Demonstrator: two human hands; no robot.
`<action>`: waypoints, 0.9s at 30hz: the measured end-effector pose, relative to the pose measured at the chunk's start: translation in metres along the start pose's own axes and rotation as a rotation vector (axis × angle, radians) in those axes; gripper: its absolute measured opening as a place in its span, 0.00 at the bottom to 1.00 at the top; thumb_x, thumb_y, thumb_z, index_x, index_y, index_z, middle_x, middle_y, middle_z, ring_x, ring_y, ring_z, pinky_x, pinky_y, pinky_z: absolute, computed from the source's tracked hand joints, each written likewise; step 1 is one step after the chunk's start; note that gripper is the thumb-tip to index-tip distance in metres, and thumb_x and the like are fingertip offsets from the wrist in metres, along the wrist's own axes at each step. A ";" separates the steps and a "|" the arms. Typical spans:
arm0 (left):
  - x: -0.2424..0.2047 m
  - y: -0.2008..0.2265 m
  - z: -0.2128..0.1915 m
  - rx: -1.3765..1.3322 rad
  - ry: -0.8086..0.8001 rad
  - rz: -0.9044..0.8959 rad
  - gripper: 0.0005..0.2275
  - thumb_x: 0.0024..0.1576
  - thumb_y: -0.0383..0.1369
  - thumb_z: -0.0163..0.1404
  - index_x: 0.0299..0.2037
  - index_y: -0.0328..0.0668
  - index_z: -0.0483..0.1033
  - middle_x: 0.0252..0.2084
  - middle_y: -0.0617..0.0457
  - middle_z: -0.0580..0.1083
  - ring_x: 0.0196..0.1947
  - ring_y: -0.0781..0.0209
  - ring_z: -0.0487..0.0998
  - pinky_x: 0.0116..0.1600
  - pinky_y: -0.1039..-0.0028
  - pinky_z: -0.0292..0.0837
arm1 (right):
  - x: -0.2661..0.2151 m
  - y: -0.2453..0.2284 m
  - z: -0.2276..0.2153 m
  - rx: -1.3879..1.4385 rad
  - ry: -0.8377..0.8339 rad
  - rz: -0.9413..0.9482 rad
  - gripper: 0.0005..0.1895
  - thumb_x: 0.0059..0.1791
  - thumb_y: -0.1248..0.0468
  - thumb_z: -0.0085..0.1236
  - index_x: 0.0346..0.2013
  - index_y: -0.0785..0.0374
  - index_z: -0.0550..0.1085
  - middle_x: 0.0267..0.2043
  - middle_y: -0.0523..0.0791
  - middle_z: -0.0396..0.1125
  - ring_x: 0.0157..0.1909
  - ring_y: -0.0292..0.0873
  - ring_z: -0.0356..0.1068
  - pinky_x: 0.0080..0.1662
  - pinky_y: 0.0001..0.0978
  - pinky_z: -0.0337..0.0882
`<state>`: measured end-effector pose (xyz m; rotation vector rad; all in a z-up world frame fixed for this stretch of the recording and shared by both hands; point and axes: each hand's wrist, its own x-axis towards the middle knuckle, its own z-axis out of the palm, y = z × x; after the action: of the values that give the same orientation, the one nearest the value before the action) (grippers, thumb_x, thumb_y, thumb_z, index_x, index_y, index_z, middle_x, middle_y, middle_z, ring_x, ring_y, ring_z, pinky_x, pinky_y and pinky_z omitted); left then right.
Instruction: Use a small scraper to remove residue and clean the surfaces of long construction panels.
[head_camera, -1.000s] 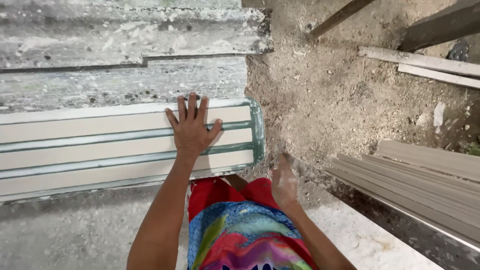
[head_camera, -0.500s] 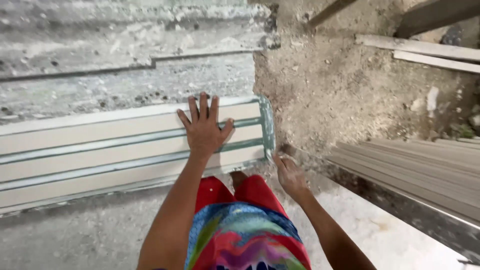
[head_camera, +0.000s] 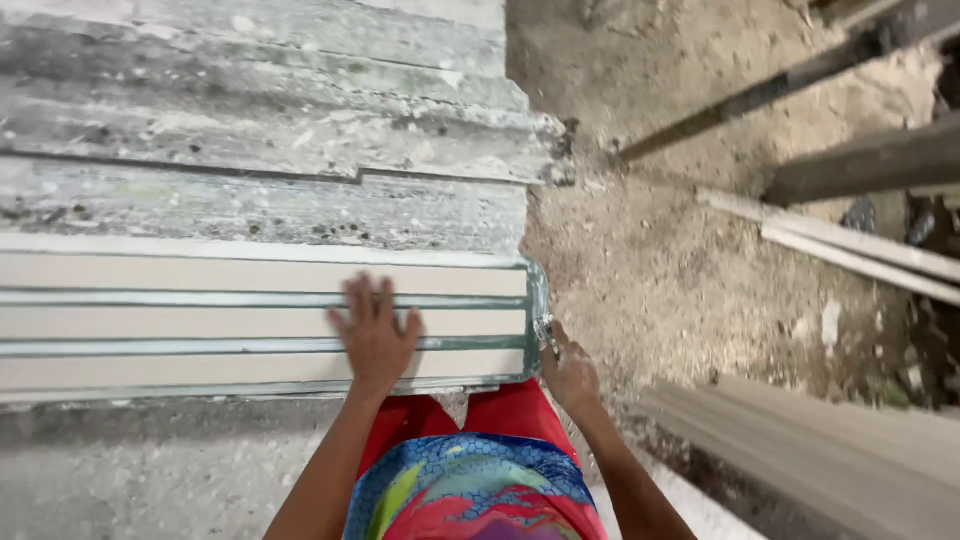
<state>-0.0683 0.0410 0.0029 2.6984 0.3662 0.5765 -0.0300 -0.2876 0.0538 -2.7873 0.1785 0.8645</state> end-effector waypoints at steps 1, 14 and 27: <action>-0.008 -0.008 -0.004 0.108 0.026 -0.104 0.29 0.54 0.49 0.52 0.65 0.49 0.75 0.71 0.38 0.66 0.70 0.32 0.63 0.65 0.32 0.53 | 0.008 -0.009 -0.017 -0.300 -0.016 -0.263 0.43 0.47 0.49 0.54 0.74 0.47 0.50 0.60 0.54 0.57 0.59 0.60 0.67 0.56 0.53 0.72; -0.006 0.029 -0.038 -0.055 -0.250 -1.225 0.47 0.57 0.67 0.41 0.80 0.48 0.38 0.77 0.30 0.27 0.74 0.20 0.25 0.67 0.23 0.28 | 0.143 -0.083 -0.172 -0.261 -0.586 -0.493 0.32 0.49 0.34 0.41 0.64 0.37 0.71 0.57 0.56 0.72 0.62 0.63 0.67 0.64 0.54 0.66; -0.010 0.016 -0.028 -0.145 -0.473 -1.319 0.59 0.44 0.73 0.46 0.79 0.57 0.25 0.77 0.38 0.18 0.74 0.26 0.15 0.67 0.24 0.26 | 0.088 -0.326 -0.098 -0.509 -0.659 -0.973 0.40 0.53 0.38 0.30 0.55 0.69 0.75 0.53 0.65 0.69 0.62 0.70 0.63 0.65 0.63 0.59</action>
<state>-0.0863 0.0313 0.0298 1.7631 1.6170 -0.3925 0.1538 0.0002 0.1382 -2.2508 -1.5095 1.5320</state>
